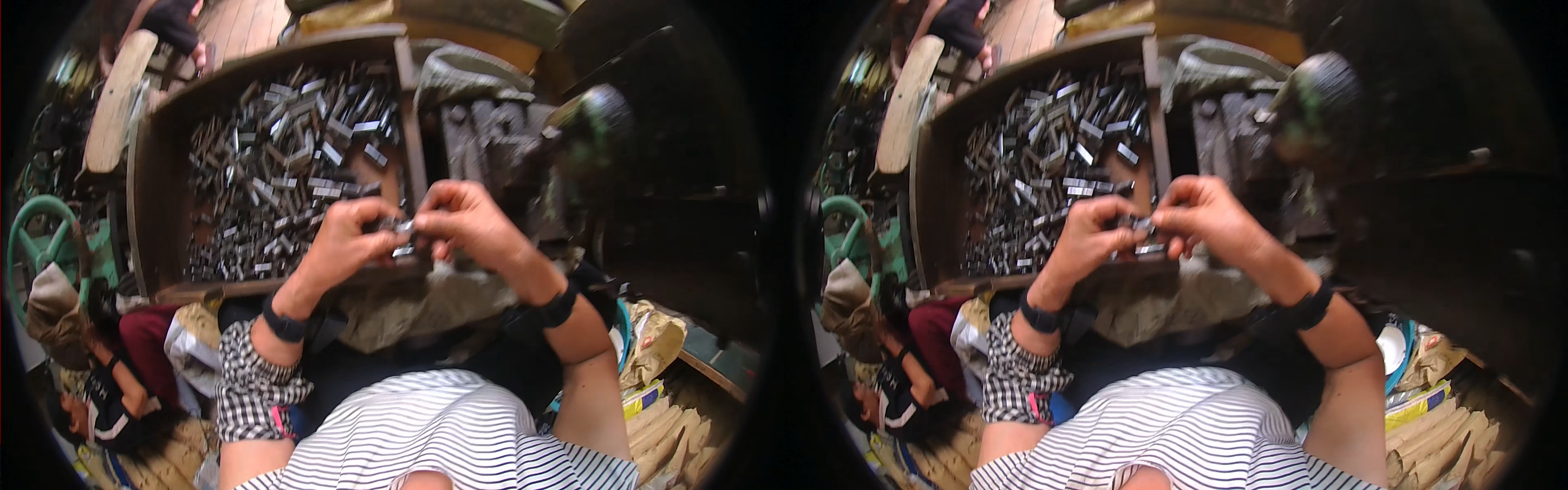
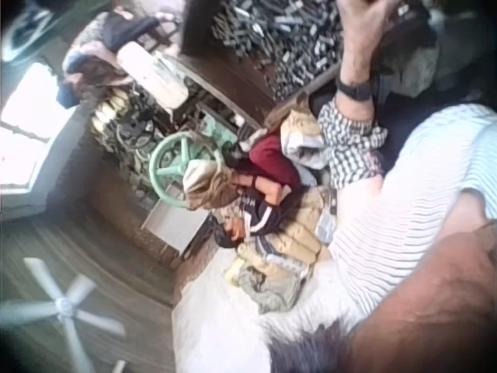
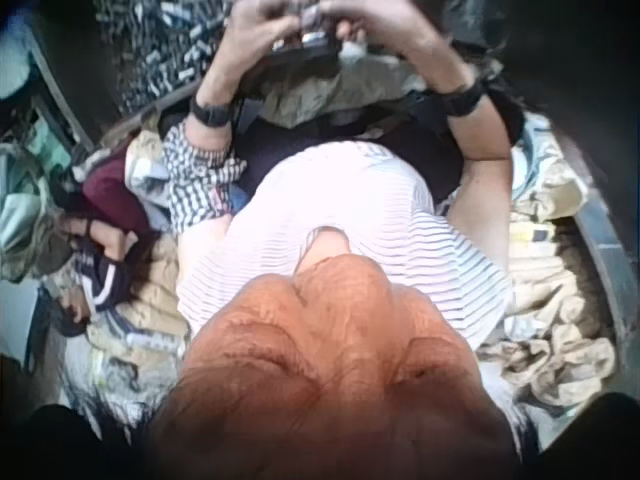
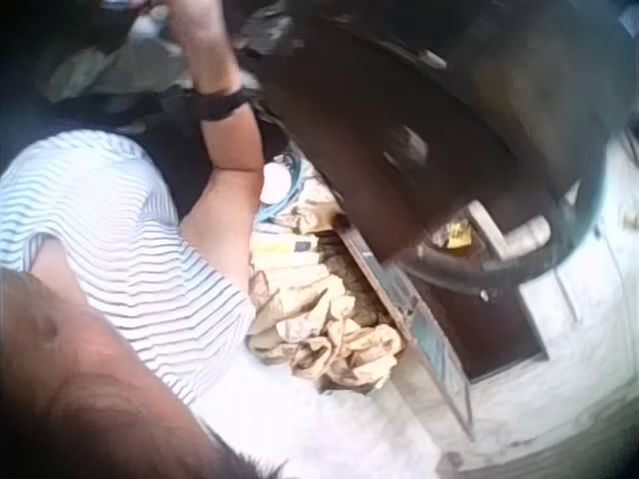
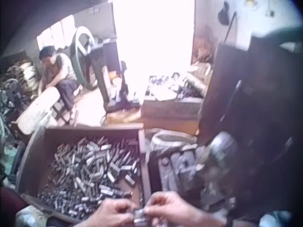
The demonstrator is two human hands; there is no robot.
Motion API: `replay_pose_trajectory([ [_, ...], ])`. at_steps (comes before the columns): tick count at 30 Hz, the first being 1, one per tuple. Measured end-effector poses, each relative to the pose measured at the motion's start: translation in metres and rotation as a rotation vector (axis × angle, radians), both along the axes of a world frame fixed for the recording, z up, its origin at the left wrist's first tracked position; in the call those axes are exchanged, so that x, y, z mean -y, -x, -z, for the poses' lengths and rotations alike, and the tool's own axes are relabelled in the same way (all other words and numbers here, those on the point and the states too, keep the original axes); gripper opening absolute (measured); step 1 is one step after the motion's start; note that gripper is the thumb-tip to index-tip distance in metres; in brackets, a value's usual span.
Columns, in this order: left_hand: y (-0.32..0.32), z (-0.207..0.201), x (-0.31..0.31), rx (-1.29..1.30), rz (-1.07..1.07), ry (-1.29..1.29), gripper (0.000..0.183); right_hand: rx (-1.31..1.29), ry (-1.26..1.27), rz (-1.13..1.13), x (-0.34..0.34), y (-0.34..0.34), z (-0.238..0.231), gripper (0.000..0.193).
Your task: Checking and sorting small cylindrical metal components before or after a machining step.
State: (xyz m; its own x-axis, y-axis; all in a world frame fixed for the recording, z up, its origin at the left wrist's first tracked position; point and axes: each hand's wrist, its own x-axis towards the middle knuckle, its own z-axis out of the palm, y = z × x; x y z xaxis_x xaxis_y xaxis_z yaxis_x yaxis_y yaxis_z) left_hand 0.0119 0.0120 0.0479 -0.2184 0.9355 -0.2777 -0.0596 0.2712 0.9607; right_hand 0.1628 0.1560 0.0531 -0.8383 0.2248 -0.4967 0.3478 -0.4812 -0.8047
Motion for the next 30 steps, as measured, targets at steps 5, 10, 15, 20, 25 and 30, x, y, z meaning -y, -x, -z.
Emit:
replay_pose_trajectory([
  [5,-0.002,0.002,0.01,0.371,-0.08,0.003,0.02,-0.197,-0.04,0.018,0.016,-0.006,0.001,0.014],
  [10,-0.007,0.006,0.012,0.667,-0.089,-0.084,0.016,-0.32,-0.065,0.066,0.027,-0.012,-0.007,0.017],
  [15,-0.002,0.012,0.009,0.542,-0.269,-0.091,0.012,-0.193,-1.167,0.075,0.041,-0.045,-0.057,0.038],
  [20,-0.001,0.014,0.014,0.321,-0.28,-0.026,0.012,-0.391,-1.574,0.136,0.04,-0.171,-0.193,0.021],
  [25,-0.025,0.003,-0.003,0.283,-0.24,-0.01,0.014,-0.264,-1.502,1.485,-0.013,-0.221,-0.155,0.042],
  [30,-0.05,-0.015,-0.047,0.221,-0.153,-0.033,0.017,-0.431,-1.322,1.287,-0.043,-0.244,-0.087,0.049],
])
